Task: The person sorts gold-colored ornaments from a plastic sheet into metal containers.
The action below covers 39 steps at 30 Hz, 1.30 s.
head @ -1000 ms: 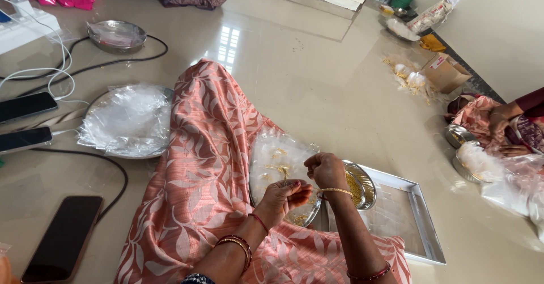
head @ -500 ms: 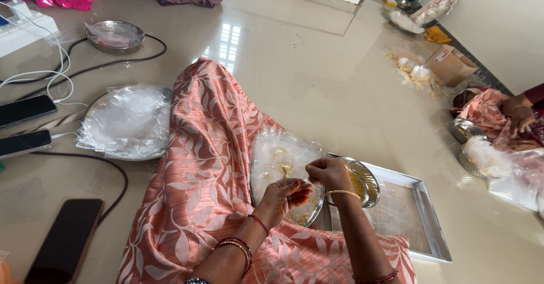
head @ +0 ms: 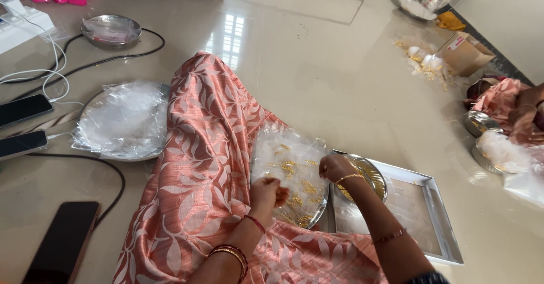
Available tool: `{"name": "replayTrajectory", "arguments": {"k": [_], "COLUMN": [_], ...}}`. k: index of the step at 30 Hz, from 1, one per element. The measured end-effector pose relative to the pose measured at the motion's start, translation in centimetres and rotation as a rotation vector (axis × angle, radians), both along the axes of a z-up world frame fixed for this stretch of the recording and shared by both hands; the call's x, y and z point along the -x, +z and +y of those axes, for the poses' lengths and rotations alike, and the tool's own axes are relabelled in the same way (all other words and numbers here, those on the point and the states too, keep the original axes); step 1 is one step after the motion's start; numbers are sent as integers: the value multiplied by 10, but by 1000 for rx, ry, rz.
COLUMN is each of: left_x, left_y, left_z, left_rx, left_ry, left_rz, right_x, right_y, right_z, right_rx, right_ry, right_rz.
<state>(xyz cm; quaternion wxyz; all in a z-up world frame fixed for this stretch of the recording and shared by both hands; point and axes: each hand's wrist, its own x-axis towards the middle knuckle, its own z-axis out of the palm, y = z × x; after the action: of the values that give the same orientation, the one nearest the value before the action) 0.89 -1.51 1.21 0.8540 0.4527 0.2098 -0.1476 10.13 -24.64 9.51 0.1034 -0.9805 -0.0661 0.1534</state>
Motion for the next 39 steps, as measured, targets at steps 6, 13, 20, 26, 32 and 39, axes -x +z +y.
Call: {"name": "replayTrajectory", "arguments": {"k": [6,13,20,26,32,39], "left_x": [-24,-24,-21,-17,-8,-6], "left_y": [-18,24,11,9,9,-4], "left_z": [15,64,71,62,56,55], "left_rx": [41,125,-8,-73,-99,-124], "left_ry": [306,499,457,323,209,153], "left_rz": [-8,-125,-133,-85,-53,-28], "right_x": [-31,25,84,94,97,89], "right_y": [-41,-41,-51,-113,-86,-105], "right_z": [-29,-88,-99,-128,-78,-88], "right_rx": [-31,-68,-53,267,322,302], "right_ry": [37,-385,-673,-508,-514,-536], "right_rz": [-107,-402,-262,138,256,121]}}
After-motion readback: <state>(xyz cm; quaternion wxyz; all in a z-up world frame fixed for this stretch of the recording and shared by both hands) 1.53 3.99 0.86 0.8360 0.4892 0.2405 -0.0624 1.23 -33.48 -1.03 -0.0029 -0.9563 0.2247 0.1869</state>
